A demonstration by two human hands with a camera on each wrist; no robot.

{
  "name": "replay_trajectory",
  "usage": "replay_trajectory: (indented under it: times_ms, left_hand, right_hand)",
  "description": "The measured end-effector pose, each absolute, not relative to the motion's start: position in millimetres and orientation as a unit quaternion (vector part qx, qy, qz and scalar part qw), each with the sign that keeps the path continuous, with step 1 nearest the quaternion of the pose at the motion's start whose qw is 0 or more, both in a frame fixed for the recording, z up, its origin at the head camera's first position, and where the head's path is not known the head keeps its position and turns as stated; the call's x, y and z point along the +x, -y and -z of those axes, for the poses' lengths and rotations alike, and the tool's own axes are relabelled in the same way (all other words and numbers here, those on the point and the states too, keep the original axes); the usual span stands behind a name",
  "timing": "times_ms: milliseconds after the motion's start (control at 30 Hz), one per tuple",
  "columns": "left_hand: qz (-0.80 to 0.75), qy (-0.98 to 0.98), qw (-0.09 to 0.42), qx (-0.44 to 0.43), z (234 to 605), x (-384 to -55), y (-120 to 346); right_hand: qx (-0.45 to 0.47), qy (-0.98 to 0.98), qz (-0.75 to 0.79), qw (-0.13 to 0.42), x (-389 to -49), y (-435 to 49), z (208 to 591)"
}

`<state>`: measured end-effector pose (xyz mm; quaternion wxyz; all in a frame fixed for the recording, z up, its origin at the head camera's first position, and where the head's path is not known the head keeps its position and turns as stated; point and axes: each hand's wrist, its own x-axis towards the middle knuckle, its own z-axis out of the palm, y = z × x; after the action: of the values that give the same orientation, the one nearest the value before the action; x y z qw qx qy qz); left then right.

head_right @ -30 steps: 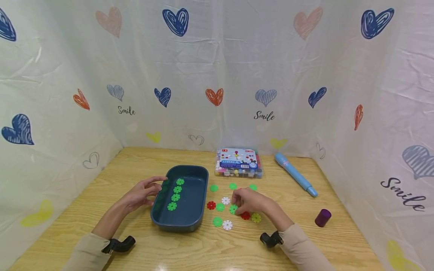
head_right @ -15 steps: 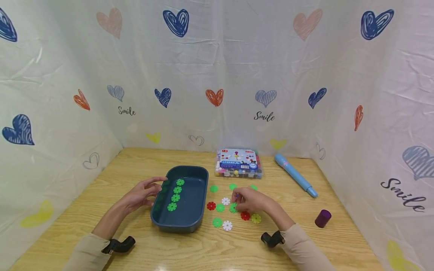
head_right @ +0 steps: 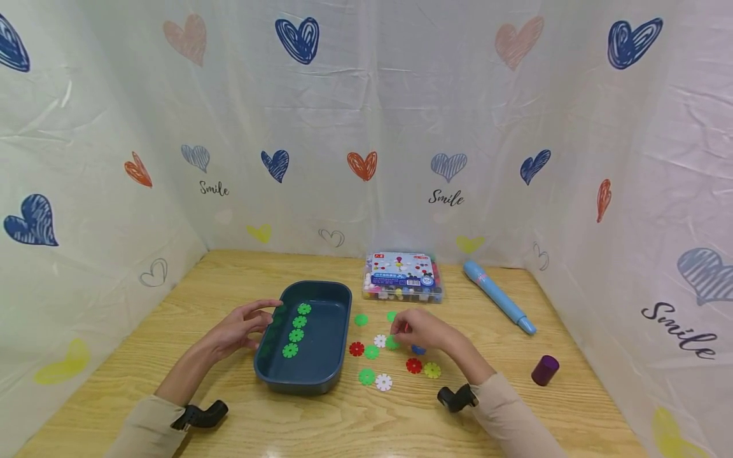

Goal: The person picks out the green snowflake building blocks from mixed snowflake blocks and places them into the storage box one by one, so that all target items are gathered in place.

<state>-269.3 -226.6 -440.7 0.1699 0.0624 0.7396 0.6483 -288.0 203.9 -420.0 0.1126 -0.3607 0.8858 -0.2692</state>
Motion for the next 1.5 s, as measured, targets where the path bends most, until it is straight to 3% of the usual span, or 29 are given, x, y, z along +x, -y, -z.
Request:
replay_trajectory:
  times_ms: [300, 667, 1100, 1500]
  left_hand:
    - [-0.648, -0.74, 0.167, 0.061, 439, -270, 226]
    - [-0.651, -0.736, 0.173, 0.068, 441, -269, 228]
    - [-0.65, -0.736, 0.173, 0.074, 440, -268, 227]
    - [-0.643, -0.743, 0.176, 0.057, 440, -269, 225]
  right_hand:
    - [-0.354, -0.882, 0.288, 0.115, -295, -193, 404]
    - [-0.407, -0.867, 0.277, 0.076, -307, -165, 384]
    - [-0.435, -0.846, 0.29, 0.104, -316, -104, 358]
    - [-0.444, -0.828, 0.287, 0.187, -319, -63, 357]
